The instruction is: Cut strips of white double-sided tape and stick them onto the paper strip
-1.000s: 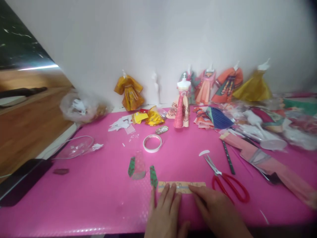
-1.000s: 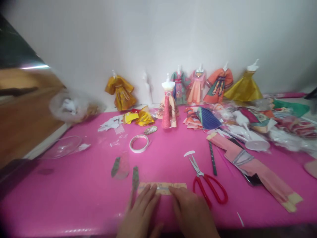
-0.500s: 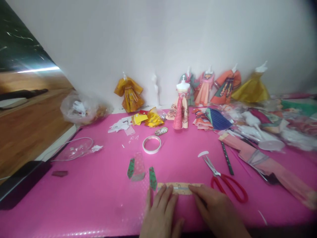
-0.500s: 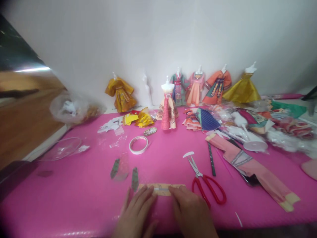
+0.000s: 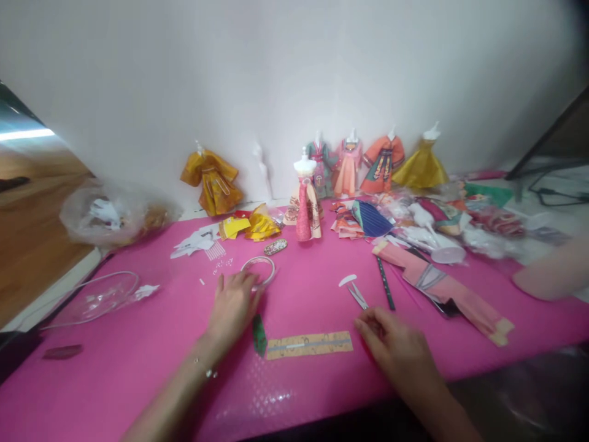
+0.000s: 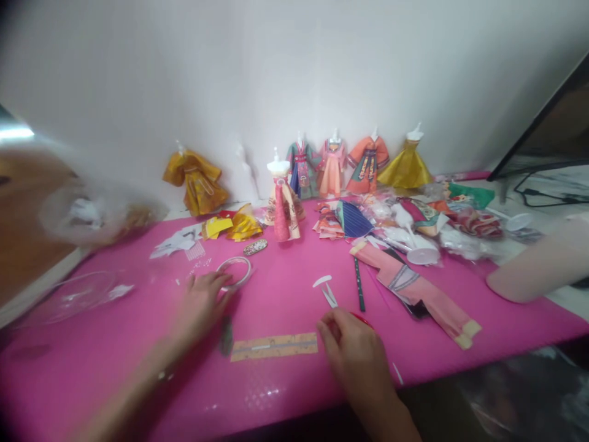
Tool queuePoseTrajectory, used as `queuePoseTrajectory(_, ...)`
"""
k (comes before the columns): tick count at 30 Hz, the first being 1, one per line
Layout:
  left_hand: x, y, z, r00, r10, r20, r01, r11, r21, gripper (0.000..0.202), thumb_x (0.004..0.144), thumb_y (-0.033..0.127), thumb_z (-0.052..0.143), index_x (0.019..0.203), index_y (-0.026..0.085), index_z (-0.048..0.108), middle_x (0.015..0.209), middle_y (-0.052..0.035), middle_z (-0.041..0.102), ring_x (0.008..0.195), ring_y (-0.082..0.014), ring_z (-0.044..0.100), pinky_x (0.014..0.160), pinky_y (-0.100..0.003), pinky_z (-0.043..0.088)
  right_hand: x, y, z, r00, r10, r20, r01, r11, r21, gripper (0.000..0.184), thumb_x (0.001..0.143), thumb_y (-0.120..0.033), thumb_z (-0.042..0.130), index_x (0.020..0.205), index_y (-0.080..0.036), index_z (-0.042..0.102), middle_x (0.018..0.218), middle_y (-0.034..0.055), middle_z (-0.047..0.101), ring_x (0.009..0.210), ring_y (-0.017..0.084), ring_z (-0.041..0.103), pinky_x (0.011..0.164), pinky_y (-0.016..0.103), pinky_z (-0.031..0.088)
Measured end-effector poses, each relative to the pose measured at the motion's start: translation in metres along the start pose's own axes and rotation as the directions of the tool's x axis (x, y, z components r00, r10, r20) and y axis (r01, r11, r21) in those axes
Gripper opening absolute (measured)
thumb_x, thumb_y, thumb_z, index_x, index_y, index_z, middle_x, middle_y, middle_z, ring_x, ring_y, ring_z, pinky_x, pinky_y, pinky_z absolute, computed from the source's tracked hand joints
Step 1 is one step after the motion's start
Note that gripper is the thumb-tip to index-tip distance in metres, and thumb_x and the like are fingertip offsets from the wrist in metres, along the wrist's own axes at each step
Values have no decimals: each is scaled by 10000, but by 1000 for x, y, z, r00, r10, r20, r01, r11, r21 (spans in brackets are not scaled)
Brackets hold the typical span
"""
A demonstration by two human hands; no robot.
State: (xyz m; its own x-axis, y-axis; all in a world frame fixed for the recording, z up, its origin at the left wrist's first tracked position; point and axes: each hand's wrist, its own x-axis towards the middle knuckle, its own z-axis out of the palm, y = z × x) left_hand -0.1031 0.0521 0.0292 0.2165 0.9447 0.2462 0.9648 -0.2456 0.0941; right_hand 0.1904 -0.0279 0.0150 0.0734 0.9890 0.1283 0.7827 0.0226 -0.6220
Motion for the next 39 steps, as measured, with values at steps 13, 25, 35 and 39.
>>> queuePoseTrajectory(13, 8, 14, -16, 990, -140, 16, 137, 922, -362, 280, 944, 338, 406, 767, 216, 585, 750, -39, 676, 769, -253, 633, 898, -449, 427, 7, 24, -16, 983, 75, 169, -4, 923, -384, 170, 889, -280, 590, 1003, -177, 662, 1001, 128, 671, 961, 311, 658, 755, 390, 483)
queuePoseTrajectory(25, -55, 67, -31, 934, -329, 143, 242, 285, -928, 375, 879, 524, 572, 669, 214, 579, 605, 41, 531, 575, -137, 506, 565, -237, 401, 10, 9, -21, 976, 205, 75, -184, 957, -226, 211, 798, -259, 586, 987, -169, 608, 870, 91, 693, 805, 270, 666, 658, 335, 432)
queuePoseTrajectory(35, -85, 87, -22, 822, -304, 481, 425, -234, -874, 403, 750, 534, 699, 582, 214, 520, 510, 75, 341, 478, -99, 295, 476, -238, 327, -1, -8, -21, 943, 39, 332, -287, 605, 743, 537, 734, -303, 686, 1242, -173, 570, 920, 52, 697, 842, 188, 679, 760, 320, 548)
queuePoseTrajectory(39, -92, 96, -12, 799, -269, 538, 442, -345, -828, 401, 754, 501, 716, 583, 201, 511, 501, 92, 300, 457, -75, 260, 457, -204, 306, -6, -21, -25, 906, -50, 420, -348, 479, 806, 562, 617, -263, 830, 1131, -196, 612, 816, -9, 663, 755, 157, 650, 705, 278, 538)
